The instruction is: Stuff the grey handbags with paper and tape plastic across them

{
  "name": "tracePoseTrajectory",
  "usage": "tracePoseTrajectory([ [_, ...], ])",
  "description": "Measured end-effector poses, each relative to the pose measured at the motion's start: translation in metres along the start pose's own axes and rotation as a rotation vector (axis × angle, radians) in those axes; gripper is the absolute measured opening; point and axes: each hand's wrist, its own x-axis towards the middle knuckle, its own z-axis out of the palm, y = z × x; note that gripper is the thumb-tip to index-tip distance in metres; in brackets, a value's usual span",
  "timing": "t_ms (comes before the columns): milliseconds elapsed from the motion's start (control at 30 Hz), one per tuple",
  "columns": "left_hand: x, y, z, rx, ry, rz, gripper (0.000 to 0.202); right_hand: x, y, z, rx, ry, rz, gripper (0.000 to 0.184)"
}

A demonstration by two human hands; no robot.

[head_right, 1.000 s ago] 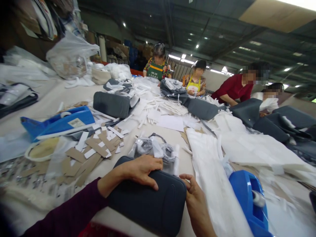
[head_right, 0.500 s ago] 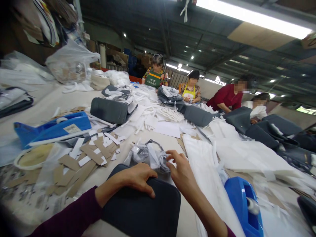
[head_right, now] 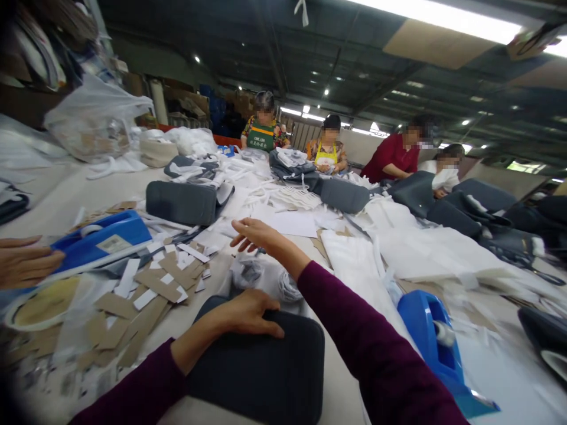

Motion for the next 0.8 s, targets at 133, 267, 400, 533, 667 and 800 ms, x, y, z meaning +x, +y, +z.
tracePoseTrajectory([
  [133,0.0,-0.003,0.004,0.036,0.012,0.023,0.039,-0.054,0.027,0.024,-0.084,0.254,-0.12,0.022],
  [267,-0.001,-0.004,0.005,0.059,0.033,0.069,0.029,-0.135,0.083,0.066,-0.546,0.512,-0.009,0.028],
  [400,0.002,0.0,0.004,0.102,0.005,0.044,0.033,-0.162,0.122,0.097,-0.811,0.7,-0.037,0.033],
  [533,0.0,0.002,0.012,0.163,0.067,0.019,0.033,-0.154,0.138,0.104,-0.964,0.732,-0.093,0.036],
  [667,-0.006,0.004,0.017,0.133,0.236,-0.005,0.019,-0.149,0.142,0.104,-1.053,0.706,-0.13,0.035],
  [800,0.01,0.019,-0.003,0.096,0.452,-0.121,0.026,-0.151,0.141,0.105,-1.102,0.703,-0.174,0.034],
])
